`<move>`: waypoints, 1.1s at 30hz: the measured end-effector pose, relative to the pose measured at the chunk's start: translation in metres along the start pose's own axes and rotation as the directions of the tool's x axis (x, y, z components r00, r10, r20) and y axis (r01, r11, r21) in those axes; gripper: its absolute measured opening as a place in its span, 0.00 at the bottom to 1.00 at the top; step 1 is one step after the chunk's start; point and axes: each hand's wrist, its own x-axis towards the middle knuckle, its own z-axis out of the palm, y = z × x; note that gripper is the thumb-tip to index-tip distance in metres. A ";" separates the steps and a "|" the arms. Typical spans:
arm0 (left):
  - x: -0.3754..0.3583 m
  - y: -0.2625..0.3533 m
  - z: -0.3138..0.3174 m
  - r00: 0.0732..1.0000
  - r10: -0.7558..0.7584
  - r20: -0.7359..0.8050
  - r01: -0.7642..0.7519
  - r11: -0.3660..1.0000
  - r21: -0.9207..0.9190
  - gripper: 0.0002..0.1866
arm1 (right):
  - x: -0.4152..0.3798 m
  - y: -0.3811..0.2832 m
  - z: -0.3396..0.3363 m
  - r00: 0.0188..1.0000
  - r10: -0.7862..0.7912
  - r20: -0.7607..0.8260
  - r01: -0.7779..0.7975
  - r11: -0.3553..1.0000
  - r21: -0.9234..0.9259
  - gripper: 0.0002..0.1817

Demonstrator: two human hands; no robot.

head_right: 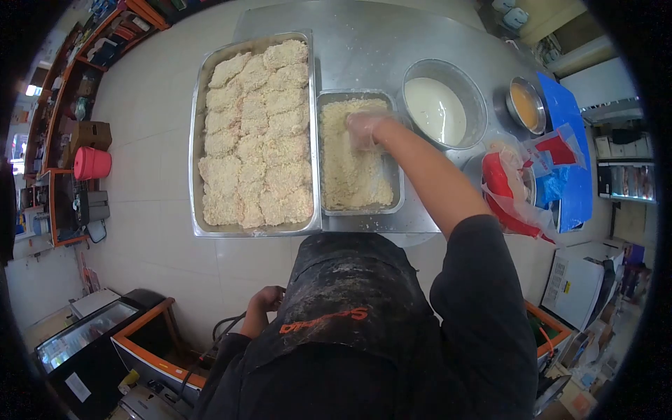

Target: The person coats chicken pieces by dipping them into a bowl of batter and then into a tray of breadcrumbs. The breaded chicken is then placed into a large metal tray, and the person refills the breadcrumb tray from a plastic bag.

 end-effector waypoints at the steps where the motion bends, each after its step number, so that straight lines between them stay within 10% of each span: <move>1: 0.001 -0.003 0.003 1.000 -0.012 -0.009 0.012 1.000 -0.017 0.24 | -0.009 -0.005 -0.009 1.000 0.007 0.020 -0.007 1.000 0.014 0.33; 9: 0.033 -0.042 0.009 0.999 -0.050 0.012 0.051 0.992 -0.112 0.18 | -0.036 0.006 -0.013 0.973 -0.150 -0.174 0.195 0.940 0.281 0.21; 18: 0.012 -0.016 -0.002 0.996 -0.011 0.092 0.008 1.000 0.027 0.31 | -0.119 -0.032 -0.048 0.808 -0.394 -0.439 0.422 0.906 -0.037 0.12; 26: 0.034 -0.006 -0.005 0.998 -0.021 0.055 0.031 0.982 -0.188 0.30 | -0.161 -0.069 -0.098 0.905 -0.108 -0.412 0.257 0.910 0.326 0.13; 27: 0.027 -0.006 0.000 1.000 0.002 0.007 0.000 0.979 -0.202 0.18 | -0.163 -0.078 -0.104 0.900 -0.098 -0.425 0.248 0.917 0.314 0.14; 33: 0.052 -0.025 0.013 0.997 0.013 0.072 0.006 0.970 -0.244 0.12 | -0.140 -0.171 -0.098 0.913 -0.056 -0.404 0.346 0.631 0.694 0.14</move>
